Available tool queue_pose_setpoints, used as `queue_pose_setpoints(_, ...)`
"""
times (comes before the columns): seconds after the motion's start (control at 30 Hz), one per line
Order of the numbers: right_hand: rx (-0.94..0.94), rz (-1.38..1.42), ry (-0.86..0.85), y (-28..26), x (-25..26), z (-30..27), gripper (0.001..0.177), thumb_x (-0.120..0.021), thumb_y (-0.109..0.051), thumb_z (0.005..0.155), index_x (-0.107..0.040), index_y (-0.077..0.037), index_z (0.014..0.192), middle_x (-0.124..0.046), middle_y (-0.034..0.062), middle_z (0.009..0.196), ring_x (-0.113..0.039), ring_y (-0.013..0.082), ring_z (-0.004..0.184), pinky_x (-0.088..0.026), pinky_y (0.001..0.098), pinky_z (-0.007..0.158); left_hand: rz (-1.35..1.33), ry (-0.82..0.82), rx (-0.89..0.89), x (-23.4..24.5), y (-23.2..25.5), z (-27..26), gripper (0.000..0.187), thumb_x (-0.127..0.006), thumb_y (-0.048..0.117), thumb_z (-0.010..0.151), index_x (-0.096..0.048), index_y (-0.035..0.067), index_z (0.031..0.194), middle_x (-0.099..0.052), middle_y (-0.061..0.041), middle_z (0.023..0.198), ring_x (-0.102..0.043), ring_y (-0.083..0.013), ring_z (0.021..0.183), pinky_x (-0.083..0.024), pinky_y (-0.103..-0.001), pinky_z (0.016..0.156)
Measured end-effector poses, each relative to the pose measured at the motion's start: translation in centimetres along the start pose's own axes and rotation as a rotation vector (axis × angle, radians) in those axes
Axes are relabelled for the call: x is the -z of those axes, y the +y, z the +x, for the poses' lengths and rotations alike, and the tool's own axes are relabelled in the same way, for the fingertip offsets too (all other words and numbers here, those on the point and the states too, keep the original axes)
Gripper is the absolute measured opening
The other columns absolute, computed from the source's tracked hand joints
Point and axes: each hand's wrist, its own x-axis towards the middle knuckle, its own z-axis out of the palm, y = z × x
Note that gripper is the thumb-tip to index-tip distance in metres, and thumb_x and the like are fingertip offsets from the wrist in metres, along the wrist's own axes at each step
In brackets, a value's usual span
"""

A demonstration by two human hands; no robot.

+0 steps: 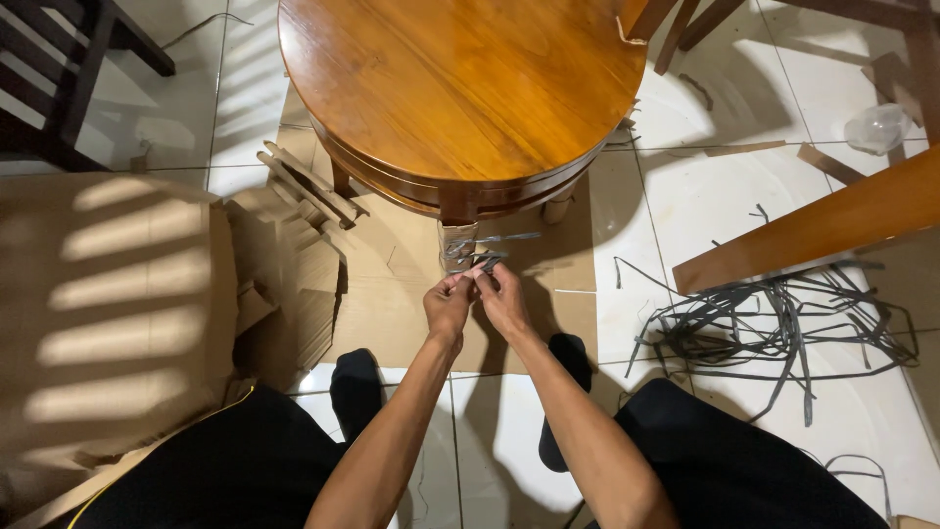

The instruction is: Wrapping a wooden furniture leg with protective cardboard and securing it with plastic strips

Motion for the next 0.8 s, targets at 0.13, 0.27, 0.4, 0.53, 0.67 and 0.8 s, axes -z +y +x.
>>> queue_pose_setpoints(0.13,0.046,-0.001,0.05,0.8,-0.1,0.0,0.015,-0.063,-0.011,0.098,-0.073,-0.006,0.107,-0.073,0.0111,0.098,-0.066,0.016,0.09,-0.058,0.0347,0.079,0.069,-0.012,-0.091,-0.2,0.3,-0.3,0.013,-0.074,0.014,0.086,-0.073,0.003,0.093,-0.069,-0.006,0.071,-0.067,-0.0114,0.066,-0.06,-0.028,0.068)
queue_pose_setpoints(0.27,0.004,-0.071,0.153,2.3,-0.3,0.6,0.015,-0.064,-0.014,0.097,-0.074,-0.004,0.099,-0.074,0.0129,0.091,-0.067,0.0193,0.089,-0.056,0.0404,0.08,0.209,0.057,-0.202,0.1,-1.2,1.0,0.01,-0.071,0.014,0.084,-0.071,0.006,0.089,-0.073,-0.011,0.071,-0.07,-0.0162,0.065,-0.059,-0.032,0.065)
queue_pose_setpoints(0.4,-0.026,-0.1,0.186,0.8,-0.5,0.6,0.016,-0.064,-0.017,0.095,-0.075,-0.005,0.095,-0.074,0.0119,0.087,-0.067,0.0193,0.088,-0.055,0.0404,0.081,0.27,0.081,-0.238,-0.1,-0.8,0.7,0.008,-0.069,0.016,0.085,-0.069,0.008,0.087,-0.074,-0.01,0.071,-0.071,-0.0162,0.065,-0.059,-0.032,0.065)
queue_pose_setpoints(0.53,-0.085,-0.2,0.244,0.7,-0.6,1.0,0.02,-0.063,-0.026,0.094,-0.077,-0.012,0.088,-0.075,0.009,0.077,-0.073,0.0268,0.084,-0.055,0.0412,0.081,0.345,0.184,-0.266,0.0,-1.8,2.0,0.01,-0.068,0.017,0.085,-0.067,0.008,0.088,-0.074,-0.014,0.075,-0.074,-0.0233,0.069,-0.059,-0.037,0.064)
queue_pose_setpoints(0.67,-0.232,-0.186,0.25,1.9,-0.8,2.4,0.02,-0.062,-0.028,0.093,-0.077,-0.016,0.093,-0.075,0.001,0.068,-0.072,0.0165,0.069,-0.055,0.0315,0.066,0.295,0.288,-0.25,0.3,-4.0,4.0,0.012,-0.07,0.019,0.082,-0.069,0.01,0.089,-0.072,-0.013,0.075,-0.071,-0.0234,0.07,-0.057,-0.04,0.061)
queue_pose_setpoints(0.8,-0.307,0.015,0.249,-0.7,-1.0,1.3,0.022,-0.055,-0.021,0.097,-0.072,-0.007,0.101,-0.074,0.0065,0.073,-0.059,0.0134,0.057,-0.047,0.0224,0.052,0.214,0.284,-0.227,0.1,-3.1,3.4,0.014,-0.071,0.018,0.079,-0.068,0.01,0.091,-0.071,-0.01,0.076,-0.067,-0.0195,0.069,-0.058,-0.032,0.058)
